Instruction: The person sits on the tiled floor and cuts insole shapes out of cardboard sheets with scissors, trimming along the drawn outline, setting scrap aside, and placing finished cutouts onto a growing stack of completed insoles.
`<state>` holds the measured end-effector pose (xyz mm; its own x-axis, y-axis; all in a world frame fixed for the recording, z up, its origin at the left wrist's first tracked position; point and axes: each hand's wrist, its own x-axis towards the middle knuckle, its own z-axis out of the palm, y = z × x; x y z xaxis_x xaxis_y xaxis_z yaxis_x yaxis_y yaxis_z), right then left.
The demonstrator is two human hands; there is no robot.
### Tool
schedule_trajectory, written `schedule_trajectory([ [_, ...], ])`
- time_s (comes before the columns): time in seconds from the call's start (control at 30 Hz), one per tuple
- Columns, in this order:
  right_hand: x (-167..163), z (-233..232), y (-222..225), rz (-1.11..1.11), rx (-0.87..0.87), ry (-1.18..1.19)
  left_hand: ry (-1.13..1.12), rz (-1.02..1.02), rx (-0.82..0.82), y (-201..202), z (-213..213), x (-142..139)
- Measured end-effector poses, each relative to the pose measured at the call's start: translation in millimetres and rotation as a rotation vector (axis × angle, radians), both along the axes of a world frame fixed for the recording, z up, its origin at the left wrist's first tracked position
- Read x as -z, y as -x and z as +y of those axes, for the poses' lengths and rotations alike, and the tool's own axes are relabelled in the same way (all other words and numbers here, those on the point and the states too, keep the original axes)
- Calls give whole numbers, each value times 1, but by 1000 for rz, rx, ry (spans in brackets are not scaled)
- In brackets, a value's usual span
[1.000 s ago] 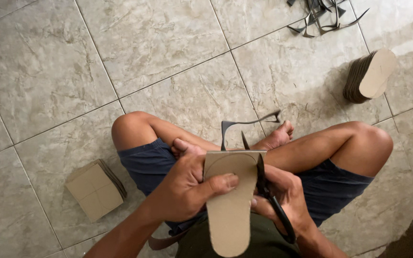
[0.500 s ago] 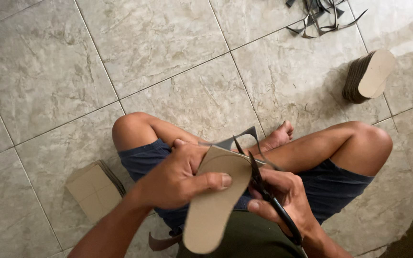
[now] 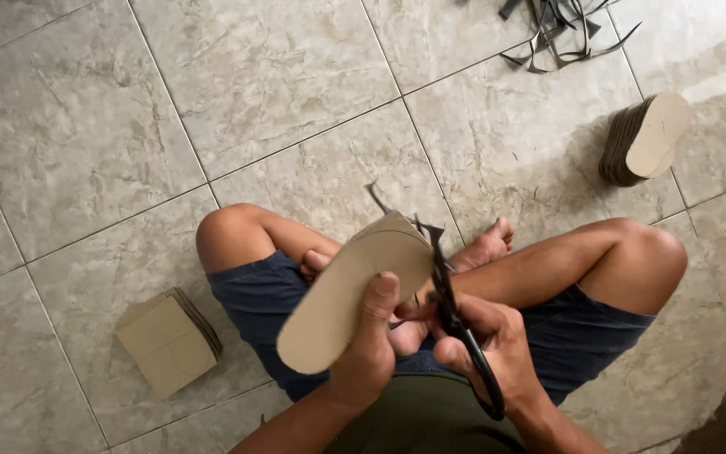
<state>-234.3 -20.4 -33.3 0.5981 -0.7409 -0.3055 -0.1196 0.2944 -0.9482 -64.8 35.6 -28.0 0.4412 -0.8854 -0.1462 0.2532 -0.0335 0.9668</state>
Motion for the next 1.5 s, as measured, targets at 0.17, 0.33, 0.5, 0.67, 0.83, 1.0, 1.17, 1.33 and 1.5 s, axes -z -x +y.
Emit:
schedule_trajectory([
  [0.17, -4, -4, -6, -174, 1, 9, -142, 200, 41, 4, 3, -24],
  [0.33, -4, 0, -2, -95, 30, 47, -24, 136, 81, -9, 0, -26],
  [0.5, -1, 2, 3, -89, 39, -80, -75, 215, 57, -18, 0, -17],
  [0.67, -1, -1, 5, -168, 14, -18, -63, 293, 252, -24, 2, -19],
  [0.83, -6, 1, 5, -32, 13, -45, -100, 296, 173, -35, -1, -23],
  [1.0, -8, -2, 5, -277, -23, 46, -95, 214, 376, -44, -5, -33],
  [1.17, -7, -4, 8, -8, -42, 57, -165, 240, 364, -54, -10, -40],
  [1.33, -5, 0, 9, -62, -34, -45, -197, 95, 445, -65, -12, -46],
  [1.5, -5, -3, 11, -34, -67, -28, -240, 121, 473, -72, -17, -52],
])
